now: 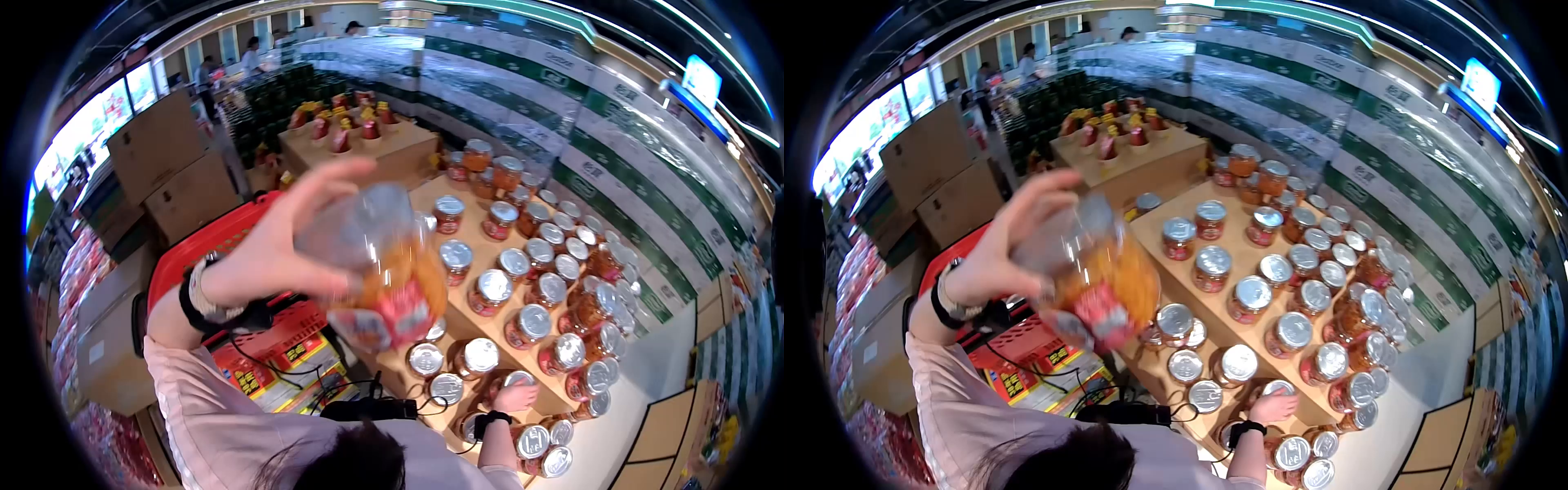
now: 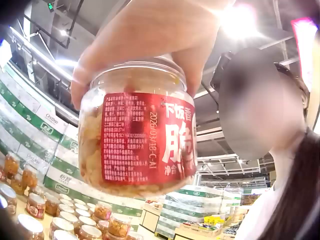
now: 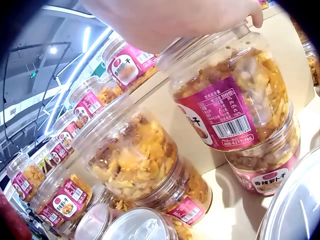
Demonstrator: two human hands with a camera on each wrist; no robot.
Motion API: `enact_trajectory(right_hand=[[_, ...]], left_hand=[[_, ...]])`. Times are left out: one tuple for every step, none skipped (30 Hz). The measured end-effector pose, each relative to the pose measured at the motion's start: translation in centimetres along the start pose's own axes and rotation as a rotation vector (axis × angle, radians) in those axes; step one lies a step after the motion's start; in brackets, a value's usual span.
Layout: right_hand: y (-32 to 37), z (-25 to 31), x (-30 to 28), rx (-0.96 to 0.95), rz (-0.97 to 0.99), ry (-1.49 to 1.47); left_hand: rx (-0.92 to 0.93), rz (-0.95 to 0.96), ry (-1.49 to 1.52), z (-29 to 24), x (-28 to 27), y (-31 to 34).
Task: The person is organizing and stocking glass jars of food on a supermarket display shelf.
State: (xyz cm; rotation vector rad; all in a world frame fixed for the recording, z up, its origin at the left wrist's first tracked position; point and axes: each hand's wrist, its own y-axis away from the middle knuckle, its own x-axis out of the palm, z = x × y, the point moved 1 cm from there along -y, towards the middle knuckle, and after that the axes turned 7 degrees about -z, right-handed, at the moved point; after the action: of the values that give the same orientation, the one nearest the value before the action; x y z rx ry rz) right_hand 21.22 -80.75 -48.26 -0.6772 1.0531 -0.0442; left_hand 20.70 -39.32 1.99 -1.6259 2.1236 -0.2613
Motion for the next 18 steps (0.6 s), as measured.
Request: enact_trajectory(right_hand=[[0.2, -0.4, 0.9, -0.018, -0.017, 0.003], [0.2, -0.3, 0.6, -0.013, 0.007, 0.009], [-0.2, 0.0, -0.2, -0.013, 0.028, 0.020], [-0.3, 0.5, -1.2, -0.017, 0.027, 0.015], [-0.3, 0.6, -1.8, -0.023, 0.024, 0.009], [-0.3, 0.3, -1.8, -0.059, 0.030, 0.012], [-0.4, 0.3, -1.7, -0.091, 0.027, 0.014], [-0.4, 0.4, -1.6, -0.118, 0.024, 0.013], [-0.4, 0.6, -1.5, -0.141, 0.020, 0.012], [-0.3, 0.7, -1.4, -0.158, 0.017, 0.012], [-0.2, 0.7, -1.3, -0.172, 0.014, 0.014], [-0.1, 0.6, -1.2, -0.180, 0.010, 0.017], [-0.1, 0.5, -1.1, -0.186, 0.004, 0.021], [-0.1, 0.2, -1.0, -0.192, -0.003, 0.026], [-0.2, -0.1, -0.9, -0.196, -0.012, 0.031], [-0.3, -0.4, -0.8, -0.200, -0.021, 0.037], [-0.5, -0.7, -0.7, -0.202, -0.031, 0.044], [-0.7, -1.0, -0.6, -0.205, -0.041, 0.050]], left_hand=[[0.002, 0.053, -0.076, 0.2, -0.1, 1.2], [-0.089, 0.079, -0.102, 0.3, -0.4, 2.4], [-0.104, 0.034, -0.181, 0.2, -1.0, 3.3], [-0.125, -0.011, -0.255, 0.1, -1.6, 4.1], [-0.148, -0.056, -0.328, -0.1, -2.1, 4.9], [-0.207, -0.169, -0.309, -0.5, -2.3, 5.4], [-0.138, -0.214, -0.364, -0.5, -3.5, 6.0], [-0.122, -0.295, -0.412, -0.1, -4.8, 6.5], [-0.104, -0.371, -0.461, 0.4, -6.2, 6.9], [-0.136, -0.453, -0.477, 1.0, -7.6, 7.1], [-0.166, -0.531, -0.492, 1.8, -9.2, 7.3], [-0.204, -0.575, -0.560, 2.7, -10.8, 7.5], [-0.241, -0.616, -0.626, 3.8, -12.5, 7.7], [-0.295, -0.642, -0.661, 5.1, -14.4, 7.9], [-0.350, -0.666, -0.695, 6.7, -16.4, 8.2], [-0.404, -0.689, -0.727, 8.2, -18.4, 8.6], [-0.447, -0.717, -0.740, 9.8, -20.5, 8.9], [-0.489, -0.745, -0.752, 11.4, -22.4, 9.4]])
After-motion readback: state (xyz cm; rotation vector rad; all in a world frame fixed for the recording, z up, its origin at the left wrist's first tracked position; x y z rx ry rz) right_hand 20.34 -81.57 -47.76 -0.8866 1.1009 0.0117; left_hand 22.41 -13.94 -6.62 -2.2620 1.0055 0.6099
